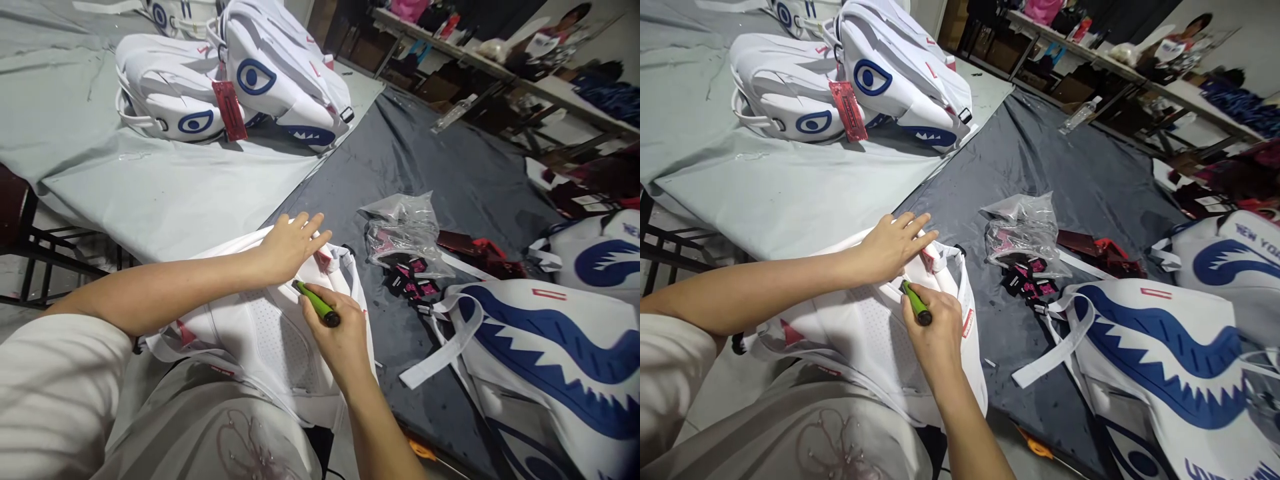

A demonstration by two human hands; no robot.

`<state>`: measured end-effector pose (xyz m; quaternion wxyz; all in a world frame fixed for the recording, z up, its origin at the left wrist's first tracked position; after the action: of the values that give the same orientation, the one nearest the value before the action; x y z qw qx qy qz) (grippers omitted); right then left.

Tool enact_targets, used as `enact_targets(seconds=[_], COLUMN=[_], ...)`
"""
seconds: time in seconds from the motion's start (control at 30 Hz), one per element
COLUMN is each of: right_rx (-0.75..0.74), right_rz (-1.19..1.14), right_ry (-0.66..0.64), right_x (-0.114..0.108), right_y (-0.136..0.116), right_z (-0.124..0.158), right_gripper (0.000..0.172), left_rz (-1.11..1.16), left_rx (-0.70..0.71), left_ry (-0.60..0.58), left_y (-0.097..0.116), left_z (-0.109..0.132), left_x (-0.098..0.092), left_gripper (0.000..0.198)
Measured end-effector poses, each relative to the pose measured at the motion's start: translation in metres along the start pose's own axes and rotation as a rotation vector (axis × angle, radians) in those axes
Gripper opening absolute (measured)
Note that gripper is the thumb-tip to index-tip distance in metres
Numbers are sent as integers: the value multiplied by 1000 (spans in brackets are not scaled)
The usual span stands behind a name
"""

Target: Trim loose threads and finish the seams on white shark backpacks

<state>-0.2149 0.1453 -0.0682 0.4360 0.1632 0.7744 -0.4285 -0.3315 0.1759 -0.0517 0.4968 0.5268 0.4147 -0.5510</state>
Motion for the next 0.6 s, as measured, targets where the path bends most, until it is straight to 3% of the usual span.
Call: enact_targets(seconds=[0.4, 0.5, 0.6], right_rx=[41, 91, 45], right_rz=[-3, -4, -91], right_ry=[-32, -92, -90], right_x=[3, 2, -4], right_y=[-3, -1, -12], right_z=[1, 3, 9], right_gripper=[23, 22, 19], left_rz=[0, 2, -16], left_rx=[12, 35, 30], left_ry=[37, 8, -46], left_y=[0, 0, -1], left_z=[3, 9, 24], left_x=[-4, -7, -15], left_gripper=[78, 92, 114])
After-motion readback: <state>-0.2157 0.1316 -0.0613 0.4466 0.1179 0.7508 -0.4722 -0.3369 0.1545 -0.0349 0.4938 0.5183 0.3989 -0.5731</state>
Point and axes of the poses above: each hand's wrist, its own z-axis away from the middle knuckle, its own x-axis out of the palm, y = z × x, the point moved 9 cm from there along -z, towards the middle knuckle, and after that the axes turned 13 degrees about z, right-handed, at the moved point
